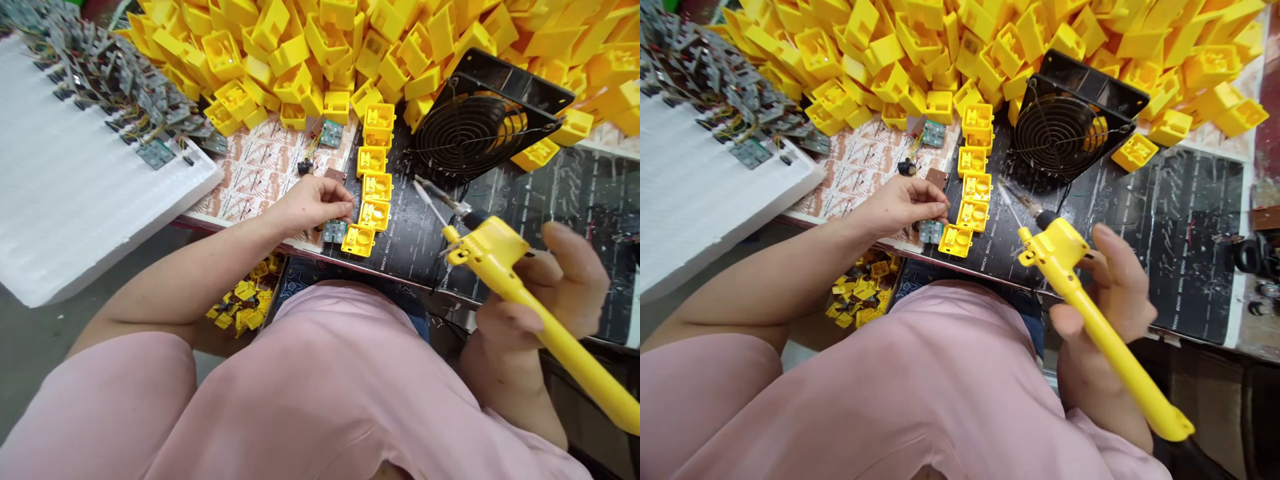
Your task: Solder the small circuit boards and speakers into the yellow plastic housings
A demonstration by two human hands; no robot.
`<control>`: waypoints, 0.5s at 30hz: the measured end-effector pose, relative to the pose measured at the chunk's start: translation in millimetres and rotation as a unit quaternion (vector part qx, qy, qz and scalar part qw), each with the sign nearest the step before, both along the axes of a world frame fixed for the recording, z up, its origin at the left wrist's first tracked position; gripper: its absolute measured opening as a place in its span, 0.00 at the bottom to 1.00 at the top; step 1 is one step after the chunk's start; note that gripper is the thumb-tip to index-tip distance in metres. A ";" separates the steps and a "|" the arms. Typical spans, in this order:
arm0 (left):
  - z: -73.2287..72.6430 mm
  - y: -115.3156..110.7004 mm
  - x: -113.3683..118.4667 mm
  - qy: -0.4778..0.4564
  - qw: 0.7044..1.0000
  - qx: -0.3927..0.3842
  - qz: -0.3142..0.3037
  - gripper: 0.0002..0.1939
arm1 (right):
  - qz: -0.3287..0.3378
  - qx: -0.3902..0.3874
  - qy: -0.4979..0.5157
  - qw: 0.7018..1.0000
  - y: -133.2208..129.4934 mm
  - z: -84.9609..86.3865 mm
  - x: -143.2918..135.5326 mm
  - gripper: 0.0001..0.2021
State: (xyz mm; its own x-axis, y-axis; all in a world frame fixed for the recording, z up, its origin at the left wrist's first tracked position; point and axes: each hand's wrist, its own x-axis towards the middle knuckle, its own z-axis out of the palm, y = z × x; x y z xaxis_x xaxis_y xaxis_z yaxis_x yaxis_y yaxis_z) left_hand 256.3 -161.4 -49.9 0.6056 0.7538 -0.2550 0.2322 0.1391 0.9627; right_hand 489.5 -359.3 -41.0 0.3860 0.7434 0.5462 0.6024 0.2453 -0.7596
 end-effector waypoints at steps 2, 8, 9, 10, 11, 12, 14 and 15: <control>-0.9 0.6 0.2 0.007 1.000 0.005 -0.004 0.03 | -0.096 0.163 -0.021 0.982 10.0 -4.0 10.1 0.27; 5.1 3.7 -3.3 0.041 0.996 0.045 -0.065 0.02 | -0.173 0.198 0.125 0.957 27.5 -33.2 49.1 0.28; 8.6 3.2 -5.0 0.053 0.992 0.059 -0.099 0.01 | -0.162 0.182 0.129 0.961 25.5 -34.4 49.4 0.25; 12.3 2.2 -6.8 0.070 0.985 0.079 -0.135 0.01 | -0.150 0.170 0.125 0.966 22.6 -34.0 47.5 0.21; 16.0 0.7 -8.7 0.094 0.976 0.105 -0.165 0.01 | -0.134 0.162 0.113 0.971 19.2 -32.1 43.7 0.17; 19.4 -1.4 -10.5 0.121 0.966 0.135 -0.184 0.02 | -0.116 0.153 0.099 0.976 15.3 -29.1 39.0 0.13; 24.4 -6.1 -13.4 0.174 0.946 0.191 -0.197 0.04 | -0.070 0.123 0.078 0.987 6.6 -21.9 29.5 0.11; 26.0 -8.4 -14.2 0.195 0.937 0.210 -0.200 0.05 | -0.045 0.101 0.069 0.991 2.2 -18.5 25.7 0.14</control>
